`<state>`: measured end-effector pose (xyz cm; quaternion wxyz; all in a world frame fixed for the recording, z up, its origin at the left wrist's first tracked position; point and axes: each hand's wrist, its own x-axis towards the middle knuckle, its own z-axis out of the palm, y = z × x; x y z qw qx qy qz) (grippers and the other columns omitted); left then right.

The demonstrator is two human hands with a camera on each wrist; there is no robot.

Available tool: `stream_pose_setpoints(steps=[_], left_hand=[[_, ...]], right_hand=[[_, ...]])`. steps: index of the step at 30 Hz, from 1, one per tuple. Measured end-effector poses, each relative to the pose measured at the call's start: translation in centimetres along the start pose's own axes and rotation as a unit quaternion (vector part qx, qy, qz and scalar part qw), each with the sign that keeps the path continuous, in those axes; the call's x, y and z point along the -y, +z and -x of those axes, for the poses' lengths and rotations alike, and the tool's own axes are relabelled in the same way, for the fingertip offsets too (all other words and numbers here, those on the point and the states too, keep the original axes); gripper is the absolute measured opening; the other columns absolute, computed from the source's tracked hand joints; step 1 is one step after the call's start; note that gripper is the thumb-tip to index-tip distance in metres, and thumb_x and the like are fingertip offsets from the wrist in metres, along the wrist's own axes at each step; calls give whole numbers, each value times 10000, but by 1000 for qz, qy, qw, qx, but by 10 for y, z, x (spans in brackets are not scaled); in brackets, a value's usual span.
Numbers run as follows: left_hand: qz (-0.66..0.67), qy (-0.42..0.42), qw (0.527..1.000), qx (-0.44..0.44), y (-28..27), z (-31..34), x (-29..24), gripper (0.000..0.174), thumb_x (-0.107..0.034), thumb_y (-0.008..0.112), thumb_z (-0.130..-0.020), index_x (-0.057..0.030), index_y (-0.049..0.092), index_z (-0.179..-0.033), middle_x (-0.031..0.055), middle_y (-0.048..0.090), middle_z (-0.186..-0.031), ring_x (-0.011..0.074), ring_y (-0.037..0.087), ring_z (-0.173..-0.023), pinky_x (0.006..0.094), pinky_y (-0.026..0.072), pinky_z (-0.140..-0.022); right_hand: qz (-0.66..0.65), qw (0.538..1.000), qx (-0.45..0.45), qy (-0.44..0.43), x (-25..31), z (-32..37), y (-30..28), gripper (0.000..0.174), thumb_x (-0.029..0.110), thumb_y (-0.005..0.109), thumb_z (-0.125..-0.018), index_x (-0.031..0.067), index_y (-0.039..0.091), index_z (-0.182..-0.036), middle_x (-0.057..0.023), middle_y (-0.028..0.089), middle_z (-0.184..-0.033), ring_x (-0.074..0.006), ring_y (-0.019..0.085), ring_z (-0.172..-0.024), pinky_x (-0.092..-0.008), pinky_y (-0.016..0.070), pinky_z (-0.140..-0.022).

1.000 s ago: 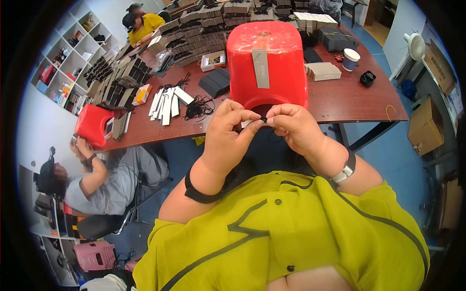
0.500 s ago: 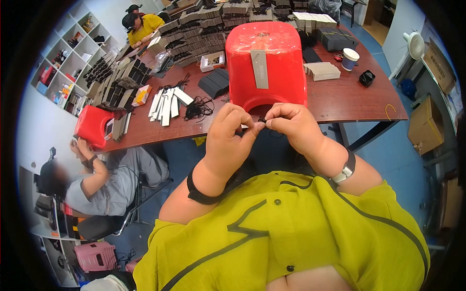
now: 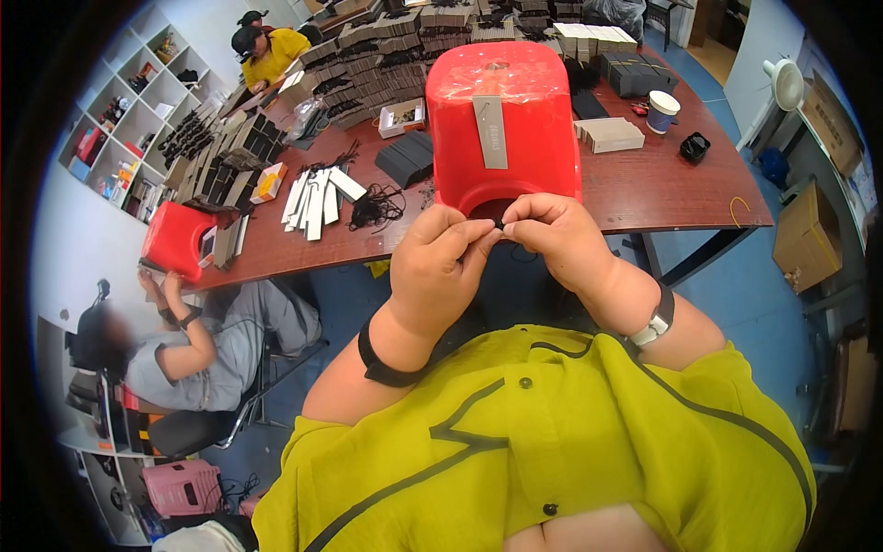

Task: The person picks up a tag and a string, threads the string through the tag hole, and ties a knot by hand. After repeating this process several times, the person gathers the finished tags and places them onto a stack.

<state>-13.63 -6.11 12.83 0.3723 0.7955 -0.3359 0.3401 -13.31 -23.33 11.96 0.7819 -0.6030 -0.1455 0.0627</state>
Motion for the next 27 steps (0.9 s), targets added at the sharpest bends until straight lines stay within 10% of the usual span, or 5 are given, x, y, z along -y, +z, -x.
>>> stream_pose_setpoints(steps=[27], left_hand=[[222,-234,936,138,-18,-11,15,39,7,612,-734,-8,575,-734,-13,481,-766,45,426,-645,185,335,-571]], right_hand=[[99,994,43,-21,0,0,-5,94,92,639,-805,6,633,-844,29,586,-752,-34,508,-696,-190,409,-608]])
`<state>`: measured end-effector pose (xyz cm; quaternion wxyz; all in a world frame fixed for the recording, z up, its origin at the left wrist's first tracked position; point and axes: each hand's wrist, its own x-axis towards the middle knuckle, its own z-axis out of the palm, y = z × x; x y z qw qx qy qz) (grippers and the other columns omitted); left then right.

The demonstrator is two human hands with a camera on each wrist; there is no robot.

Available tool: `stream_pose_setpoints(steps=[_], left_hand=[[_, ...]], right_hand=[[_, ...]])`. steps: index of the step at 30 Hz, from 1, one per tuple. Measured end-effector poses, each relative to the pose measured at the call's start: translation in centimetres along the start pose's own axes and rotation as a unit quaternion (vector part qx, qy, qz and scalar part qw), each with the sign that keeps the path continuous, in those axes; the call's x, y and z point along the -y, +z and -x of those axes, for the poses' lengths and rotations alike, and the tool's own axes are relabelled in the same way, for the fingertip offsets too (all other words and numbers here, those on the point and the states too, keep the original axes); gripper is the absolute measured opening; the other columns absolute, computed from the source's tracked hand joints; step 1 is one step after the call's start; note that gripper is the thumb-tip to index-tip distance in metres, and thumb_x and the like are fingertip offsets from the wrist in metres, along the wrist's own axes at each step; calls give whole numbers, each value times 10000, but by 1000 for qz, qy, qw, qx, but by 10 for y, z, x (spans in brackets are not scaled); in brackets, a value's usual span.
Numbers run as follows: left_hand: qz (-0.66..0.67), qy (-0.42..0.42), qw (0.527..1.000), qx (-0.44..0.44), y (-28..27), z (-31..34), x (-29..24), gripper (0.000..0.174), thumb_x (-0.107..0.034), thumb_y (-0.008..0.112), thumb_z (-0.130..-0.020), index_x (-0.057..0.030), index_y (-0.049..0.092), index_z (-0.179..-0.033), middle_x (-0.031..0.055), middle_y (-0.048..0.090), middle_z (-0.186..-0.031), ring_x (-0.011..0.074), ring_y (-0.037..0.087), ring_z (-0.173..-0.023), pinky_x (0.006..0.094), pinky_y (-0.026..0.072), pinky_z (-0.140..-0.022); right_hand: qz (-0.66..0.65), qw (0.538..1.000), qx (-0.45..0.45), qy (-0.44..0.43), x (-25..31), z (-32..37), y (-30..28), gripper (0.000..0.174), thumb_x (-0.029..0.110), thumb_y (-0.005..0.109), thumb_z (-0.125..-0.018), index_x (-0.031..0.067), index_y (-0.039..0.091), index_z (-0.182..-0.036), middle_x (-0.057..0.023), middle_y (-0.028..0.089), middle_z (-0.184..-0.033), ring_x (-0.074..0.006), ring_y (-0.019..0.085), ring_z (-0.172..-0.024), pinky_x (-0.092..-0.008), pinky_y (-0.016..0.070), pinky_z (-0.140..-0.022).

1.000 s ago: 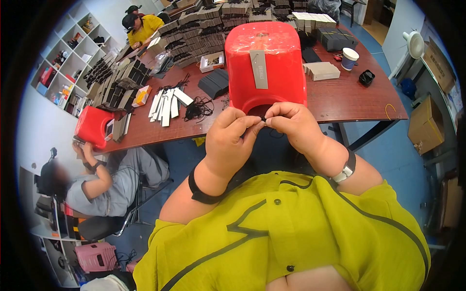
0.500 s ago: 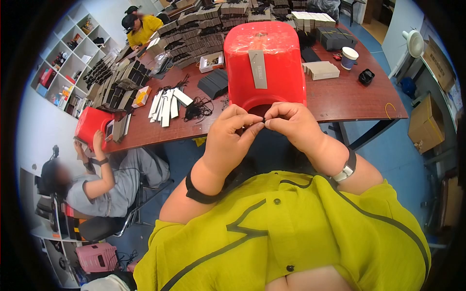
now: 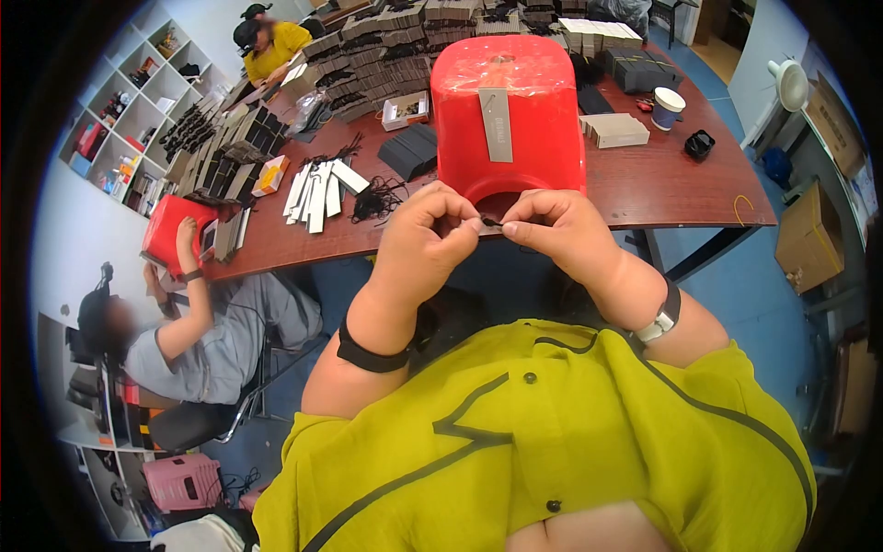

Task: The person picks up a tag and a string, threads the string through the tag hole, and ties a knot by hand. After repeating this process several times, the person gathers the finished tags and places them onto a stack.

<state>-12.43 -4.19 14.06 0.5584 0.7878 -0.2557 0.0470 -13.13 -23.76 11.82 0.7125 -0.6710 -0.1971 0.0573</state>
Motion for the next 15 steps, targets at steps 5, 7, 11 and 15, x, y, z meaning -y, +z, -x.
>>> stream_pose_setpoints(steps=[5,7,11,15], left_hand=[[48,-2,999,-17,-1,-1,6,65,29,580,-748,-21,543,-768,-15,467,-798,47,424,-679,177,331,-601],[65,-12,998,-23,1,0,12,69,27,575,-750,-22,540,-783,-12,463,-811,48,427,-688,176,330,-603],[206,-22,978,-21,1,-3,13,36,-29,552,-777,-31,534,-808,6,479,-835,84,453,-731,212,386,-694],[402,8,916,-16,1,-8,13,66,-117,501,-816,-56,494,-839,54,514,-804,191,480,-789,359,355,-945]], right_hand=[[-32,999,5,11,-1,0,0,90,94,644,-803,13,631,-838,32,579,-742,-30,504,-688,-185,404,-604],[-35,999,5,1,-4,0,-1,85,92,644,-803,14,631,-833,32,578,-739,-29,502,-685,-184,402,-601],[-96,995,0,29,-6,-3,1,96,75,632,-806,11,627,-878,21,579,-777,-40,508,-710,-186,401,-601],[-257,966,9,30,-25,-16,-14,211,-30,599,-775,23,589,-980,2,551,-841,-76,524,-738,-203,418,-649]])
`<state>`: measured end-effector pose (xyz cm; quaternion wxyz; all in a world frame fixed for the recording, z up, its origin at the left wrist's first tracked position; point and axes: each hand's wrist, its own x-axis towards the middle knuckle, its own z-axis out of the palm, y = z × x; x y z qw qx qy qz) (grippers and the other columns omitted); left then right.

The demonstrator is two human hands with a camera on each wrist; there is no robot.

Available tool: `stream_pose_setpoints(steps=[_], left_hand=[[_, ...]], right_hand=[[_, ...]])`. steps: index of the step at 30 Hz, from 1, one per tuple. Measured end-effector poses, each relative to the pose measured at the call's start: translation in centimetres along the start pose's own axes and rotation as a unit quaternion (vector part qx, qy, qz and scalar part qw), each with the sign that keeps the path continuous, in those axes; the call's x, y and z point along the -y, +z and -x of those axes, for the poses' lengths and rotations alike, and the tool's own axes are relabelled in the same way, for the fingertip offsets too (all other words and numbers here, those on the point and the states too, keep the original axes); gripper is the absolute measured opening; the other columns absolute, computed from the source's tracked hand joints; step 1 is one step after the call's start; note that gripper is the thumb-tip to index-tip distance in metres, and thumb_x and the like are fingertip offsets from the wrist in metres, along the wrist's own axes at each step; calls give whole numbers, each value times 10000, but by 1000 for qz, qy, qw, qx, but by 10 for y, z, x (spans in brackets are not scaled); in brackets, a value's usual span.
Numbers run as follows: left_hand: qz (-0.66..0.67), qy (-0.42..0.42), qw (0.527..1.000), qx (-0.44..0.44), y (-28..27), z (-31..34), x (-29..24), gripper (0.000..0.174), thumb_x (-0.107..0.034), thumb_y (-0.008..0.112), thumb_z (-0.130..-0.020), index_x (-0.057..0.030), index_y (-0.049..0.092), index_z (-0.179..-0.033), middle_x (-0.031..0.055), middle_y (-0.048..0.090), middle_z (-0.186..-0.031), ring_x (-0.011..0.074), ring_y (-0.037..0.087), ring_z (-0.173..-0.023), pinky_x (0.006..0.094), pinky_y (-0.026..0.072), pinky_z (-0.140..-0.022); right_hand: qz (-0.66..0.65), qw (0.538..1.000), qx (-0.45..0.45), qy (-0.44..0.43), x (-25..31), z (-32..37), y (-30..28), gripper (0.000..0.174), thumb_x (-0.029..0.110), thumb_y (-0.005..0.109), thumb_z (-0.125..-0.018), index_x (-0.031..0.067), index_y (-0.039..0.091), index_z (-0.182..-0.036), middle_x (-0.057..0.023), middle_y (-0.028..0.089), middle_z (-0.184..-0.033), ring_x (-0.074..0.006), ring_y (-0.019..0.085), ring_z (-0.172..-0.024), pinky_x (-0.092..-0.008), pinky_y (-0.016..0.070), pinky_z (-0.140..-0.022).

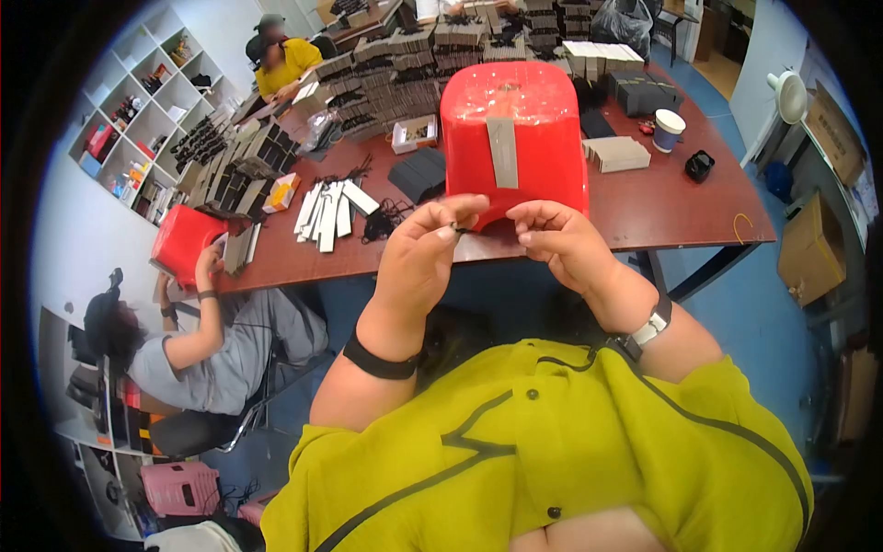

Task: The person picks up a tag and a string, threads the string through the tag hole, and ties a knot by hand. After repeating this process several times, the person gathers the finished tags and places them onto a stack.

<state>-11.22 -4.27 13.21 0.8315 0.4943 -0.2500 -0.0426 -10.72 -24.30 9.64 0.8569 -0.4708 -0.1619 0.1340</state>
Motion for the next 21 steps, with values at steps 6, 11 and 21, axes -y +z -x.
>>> stream_pose_setpoints(steps=[6,11,21], left_hand=[[7,-36,998,56,-22,-33,-1,57,-99,448,-854,-56,423,-882,11,398,-708,121,392,-670,278,372,-670],[-323,92,941,-24,-26,-87,-1,36,-90,477,-858,-75,445,-865,-32,414,-709,45,364,-595,190,320,-528],[-236,61,965,-95,-48,-90,27,25,-72,489,-849,-74,464,-846,-48,417,-666,32,359,-563,183,310,-497]], right_hand=[[0,991,-45,-128,16,-27,-18,284,-78,615,-740,41,527,-981,-17,531,-872,-112,571,-811,-247,483,-755],[140,947,-109,-267,46,-67,0,265,-49,645,-742,47,499,-941,0,536,-853,-78,560,-778,-209,460,-720],[265,916,-209,-219,32,-79,0,275,32,668,-718,43,509,-942,-5,547,-797,-67,532,-663,-225,451,-631]])
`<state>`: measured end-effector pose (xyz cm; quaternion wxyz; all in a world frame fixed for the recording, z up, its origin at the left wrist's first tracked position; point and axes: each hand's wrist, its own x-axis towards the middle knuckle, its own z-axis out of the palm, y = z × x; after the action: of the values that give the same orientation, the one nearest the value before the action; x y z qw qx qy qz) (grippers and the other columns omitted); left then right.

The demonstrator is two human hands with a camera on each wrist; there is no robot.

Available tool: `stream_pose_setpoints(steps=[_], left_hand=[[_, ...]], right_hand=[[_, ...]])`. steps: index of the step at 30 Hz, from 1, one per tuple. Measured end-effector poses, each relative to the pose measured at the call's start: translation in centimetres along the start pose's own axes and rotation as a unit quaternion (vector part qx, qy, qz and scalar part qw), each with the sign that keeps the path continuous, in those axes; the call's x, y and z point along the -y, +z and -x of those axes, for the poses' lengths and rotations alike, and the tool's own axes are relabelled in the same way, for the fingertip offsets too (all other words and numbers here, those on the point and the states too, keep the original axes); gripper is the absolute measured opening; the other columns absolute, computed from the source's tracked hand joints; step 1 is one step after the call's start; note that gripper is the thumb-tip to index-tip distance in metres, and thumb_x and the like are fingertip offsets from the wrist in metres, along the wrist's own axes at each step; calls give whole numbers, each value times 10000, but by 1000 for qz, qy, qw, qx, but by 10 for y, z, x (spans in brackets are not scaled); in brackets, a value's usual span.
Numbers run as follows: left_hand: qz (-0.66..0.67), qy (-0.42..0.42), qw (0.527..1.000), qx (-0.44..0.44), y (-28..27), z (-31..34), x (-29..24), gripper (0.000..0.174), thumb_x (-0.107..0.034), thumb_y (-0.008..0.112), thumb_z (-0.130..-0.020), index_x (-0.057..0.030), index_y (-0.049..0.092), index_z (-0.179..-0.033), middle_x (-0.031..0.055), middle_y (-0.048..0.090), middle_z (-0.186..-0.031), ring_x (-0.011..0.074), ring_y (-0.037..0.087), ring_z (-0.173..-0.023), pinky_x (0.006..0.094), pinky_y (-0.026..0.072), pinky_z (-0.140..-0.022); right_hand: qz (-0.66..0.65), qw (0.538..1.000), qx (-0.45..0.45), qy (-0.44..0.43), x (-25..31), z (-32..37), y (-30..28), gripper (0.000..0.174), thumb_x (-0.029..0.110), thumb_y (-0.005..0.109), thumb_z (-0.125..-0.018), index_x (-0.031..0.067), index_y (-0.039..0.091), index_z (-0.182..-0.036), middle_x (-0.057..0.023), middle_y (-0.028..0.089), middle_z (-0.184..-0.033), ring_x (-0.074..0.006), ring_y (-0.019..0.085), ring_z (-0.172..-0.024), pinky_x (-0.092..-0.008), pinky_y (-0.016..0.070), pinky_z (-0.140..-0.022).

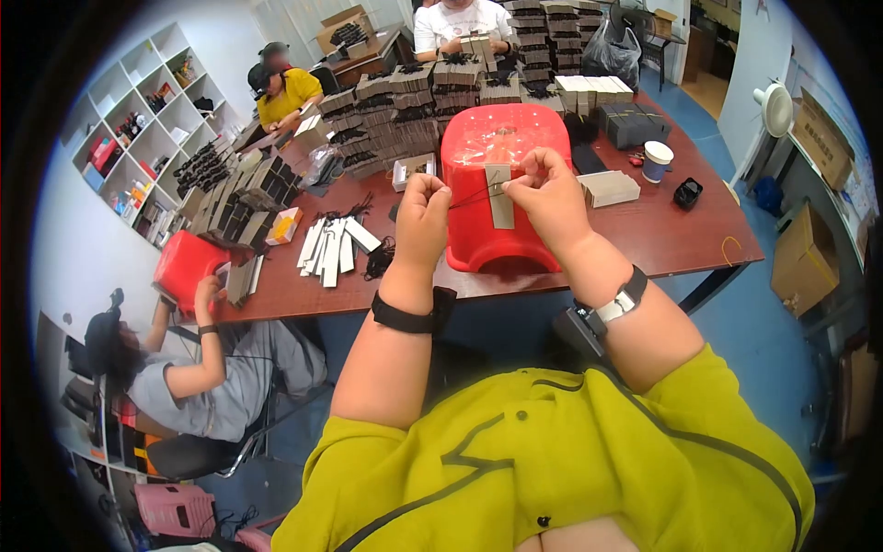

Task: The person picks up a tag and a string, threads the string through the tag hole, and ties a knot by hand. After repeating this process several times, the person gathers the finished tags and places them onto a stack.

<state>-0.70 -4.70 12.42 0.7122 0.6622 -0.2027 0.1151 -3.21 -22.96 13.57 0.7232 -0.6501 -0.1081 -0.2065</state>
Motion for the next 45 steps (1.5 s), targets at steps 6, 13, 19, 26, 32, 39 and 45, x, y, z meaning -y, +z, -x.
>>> stream_pose_setpoints(steps=[6,13,19,26,32,39,45], left_hand=[[-157,97,983,10,3,18,35,39,-64,503,-863,-64,466,-876,-42,435,-682,27,378,-577,177,318,-510],[20,5,1000,21,15,35,29,45,-40,492,-860,-68,468,-885,-21,456,-704,49,410,-607,187,348,-557],[73,-12,995,61,-7,33,11,209,7,551,-793,-48,489,-985,-30,469,-762,50,429,-655,185,368,-593],[4,-115,977,181,-9,35,-13,224,-27,542,-839,-34,539,-1063,-43,487,-811,36,427,-681,170,364,-614],[-53,-114,974,187,-7,35,-16,156,-50,530,-863,-44,556,-1017,-61,494,-818,24,399,-672,161,342,-600],[-37,-109,986,122,-2,39,-24,171,-66,485,-887,-27,540,-1044,-49,467,-771,24,380,-642,172,331,-578],[146,-83,984,54,19,47,-25,206,-70,402,-921,-11,519,-1080,-21,455,-753,55,387,-629,192,339,-571]], right_hand=[[148,981,-45,-113,-8,4,5,316,63,671,-746,0,541,-1027,-33,509,-866,-97,522,-707,-245,456,-638],[102,986,-66,-114,-2,10,14,136,64,664,-764,-18,609,-858,-45,548,-843,-109,554,-697,-235,460,-636],[229,937,1,-263,0,30,11,91,43,634,-743,36,592,-824,-68,589,-752,-188,599,-685,-284,478,-601],[266,904,151,-300,-15,43,13,113,73,638,-759,22,598,-852,-87,611,-814,-229,612,-718,-296,492,-629],[-154,971,72,169,-1,19,13,148,108,610,-843,-15,616,-927,-61,628,-864,-120,606,-773,-239,509,-688],[-168,970,96,149,-1,17,7,78,114,547,-873,48,586,-882,-42,616,-880,-136,597,-834,-255,482,-725],[-500,826,182,187,-2,23,9,124,128,481,-892,58,575,-932,-45,615,-901,-125,579,-830,-264,458,-737]])
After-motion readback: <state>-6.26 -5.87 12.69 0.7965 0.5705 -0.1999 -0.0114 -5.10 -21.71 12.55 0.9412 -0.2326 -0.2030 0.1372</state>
